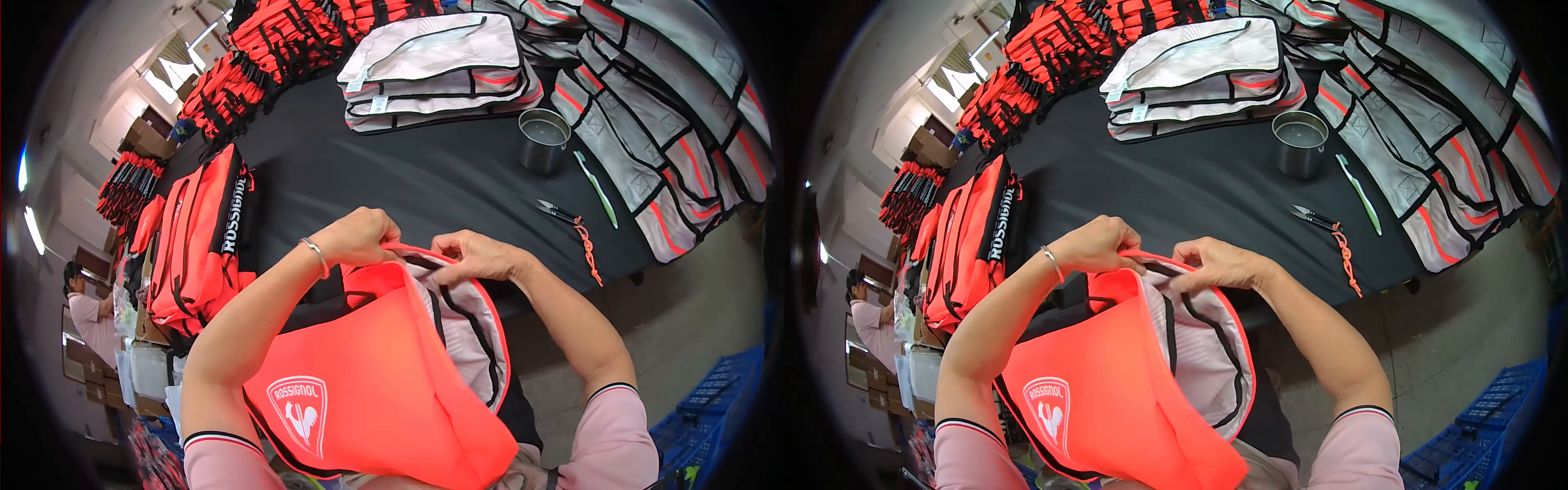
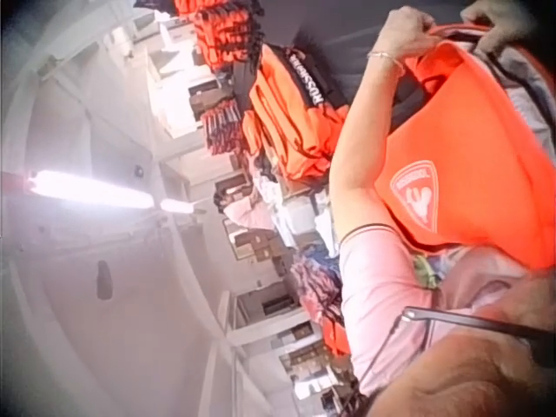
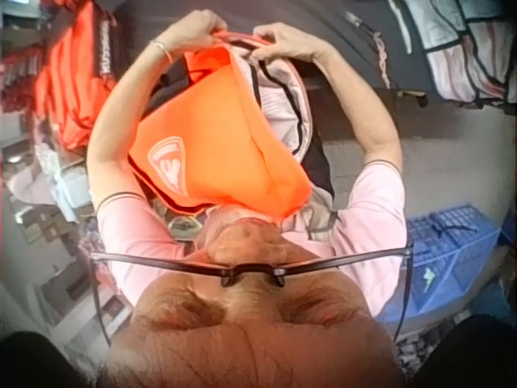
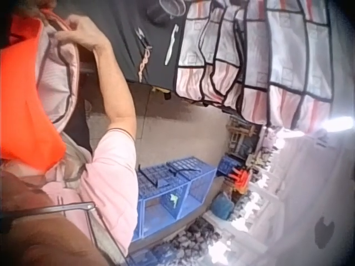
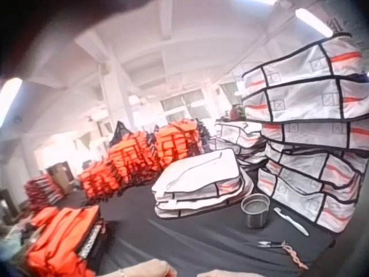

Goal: Cleaning and trimming excess threads from backpacks in a manufacturing facility using a brush and scissors.

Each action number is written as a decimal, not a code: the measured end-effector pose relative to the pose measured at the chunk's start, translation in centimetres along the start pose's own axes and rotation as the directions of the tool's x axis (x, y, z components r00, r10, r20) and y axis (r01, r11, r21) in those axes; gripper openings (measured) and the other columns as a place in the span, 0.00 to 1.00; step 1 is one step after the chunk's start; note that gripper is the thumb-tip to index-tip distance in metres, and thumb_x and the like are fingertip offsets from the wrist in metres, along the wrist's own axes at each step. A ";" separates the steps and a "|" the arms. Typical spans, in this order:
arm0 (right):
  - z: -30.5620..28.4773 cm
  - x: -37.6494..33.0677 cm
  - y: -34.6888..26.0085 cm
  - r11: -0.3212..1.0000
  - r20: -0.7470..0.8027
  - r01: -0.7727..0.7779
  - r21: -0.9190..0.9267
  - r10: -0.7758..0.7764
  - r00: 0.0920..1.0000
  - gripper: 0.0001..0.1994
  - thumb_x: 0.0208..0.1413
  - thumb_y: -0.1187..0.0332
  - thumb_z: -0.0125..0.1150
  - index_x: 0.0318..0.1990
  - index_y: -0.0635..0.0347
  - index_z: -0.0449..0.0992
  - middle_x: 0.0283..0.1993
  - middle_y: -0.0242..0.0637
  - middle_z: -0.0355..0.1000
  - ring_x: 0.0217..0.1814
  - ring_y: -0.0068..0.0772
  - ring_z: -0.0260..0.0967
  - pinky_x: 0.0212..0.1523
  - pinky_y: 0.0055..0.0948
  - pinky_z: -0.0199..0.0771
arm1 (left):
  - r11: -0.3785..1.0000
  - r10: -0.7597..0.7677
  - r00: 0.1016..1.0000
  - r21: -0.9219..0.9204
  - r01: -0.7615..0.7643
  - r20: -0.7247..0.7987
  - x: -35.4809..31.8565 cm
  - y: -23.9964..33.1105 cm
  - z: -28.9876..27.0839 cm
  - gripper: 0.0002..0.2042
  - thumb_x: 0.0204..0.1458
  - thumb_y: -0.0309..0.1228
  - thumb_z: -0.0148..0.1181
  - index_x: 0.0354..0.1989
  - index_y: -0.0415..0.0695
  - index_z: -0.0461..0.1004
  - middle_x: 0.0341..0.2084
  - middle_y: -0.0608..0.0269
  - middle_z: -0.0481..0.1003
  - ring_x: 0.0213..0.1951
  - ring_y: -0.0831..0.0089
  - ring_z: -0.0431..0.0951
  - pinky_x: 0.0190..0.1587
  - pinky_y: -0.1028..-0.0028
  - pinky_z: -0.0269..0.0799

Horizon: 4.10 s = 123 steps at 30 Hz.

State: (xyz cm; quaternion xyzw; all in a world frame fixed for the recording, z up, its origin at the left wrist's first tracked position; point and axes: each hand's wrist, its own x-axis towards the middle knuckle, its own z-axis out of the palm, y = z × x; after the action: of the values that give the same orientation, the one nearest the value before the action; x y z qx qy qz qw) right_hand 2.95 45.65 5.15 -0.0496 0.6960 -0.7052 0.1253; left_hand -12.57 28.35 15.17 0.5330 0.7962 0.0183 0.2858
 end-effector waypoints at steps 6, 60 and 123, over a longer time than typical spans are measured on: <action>-0.2 3.6 0.9 0.970 -0.226 -0.162 -0.180 0.120 0.967 0.16 0.48 0.59 0.66 0.36 0.65 0.76 0.27 0.32 0.72 0.29 0.23 0.67 0.29 0.27 0.67 | 0.941 -0.063 0.956 0.302 0.152 -0.286 2.0 -0.1 3.3 0.11 0.43 0.36 0.67 0.27 0.42 0.76 0.27 0.52 0.79 0.32 0.51 0.79 0.35 0.59 0.75; 3.7 5.3 -1.5 0.958 -0.230 0.135 -0.253 -0.195 0.953 0.26 0.61 0.51 0.56 0.18 0.63 0.68 0.13 0.29 0.57 0.19 0.21 0.55 0.24 0.29 0.62 | 0.723 0.690 0.350 0.628 -0.288 -0.634 -3.8 2.8 8.5 0.14 0.39 0.25 0.63 0.38 0.44 0.80 0.32 0.67 0.77 0.33 0.71 0.75 0.34 0.72 0.70; 14.9 -15.3 8.5 0.777 -0.300 -0.102 0.621 0.356 0.885 0.14 0.52 0.68 0.71 0.40 0.66 0.74 0.36 0.35 0.76 0.37 0.21 0.74 0.38 0.22 0.74 | 0.791 0.341 0.843 0.357 -0.496 0.415 0.7 11.7 12.0 0.21 0.46 0.52 0.63 0.16 0.46 0.75 0.12 0.58 0.72 0.21 0.64 0.73 0.44 0.68 0.60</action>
State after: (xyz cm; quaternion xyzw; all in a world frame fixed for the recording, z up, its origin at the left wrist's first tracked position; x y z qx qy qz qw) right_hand 22.21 34.94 -1.35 0.2243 0.4540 -0.8590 0.0756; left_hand 2.74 30.69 8.72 0.7448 0.5786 -0.1923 0.2711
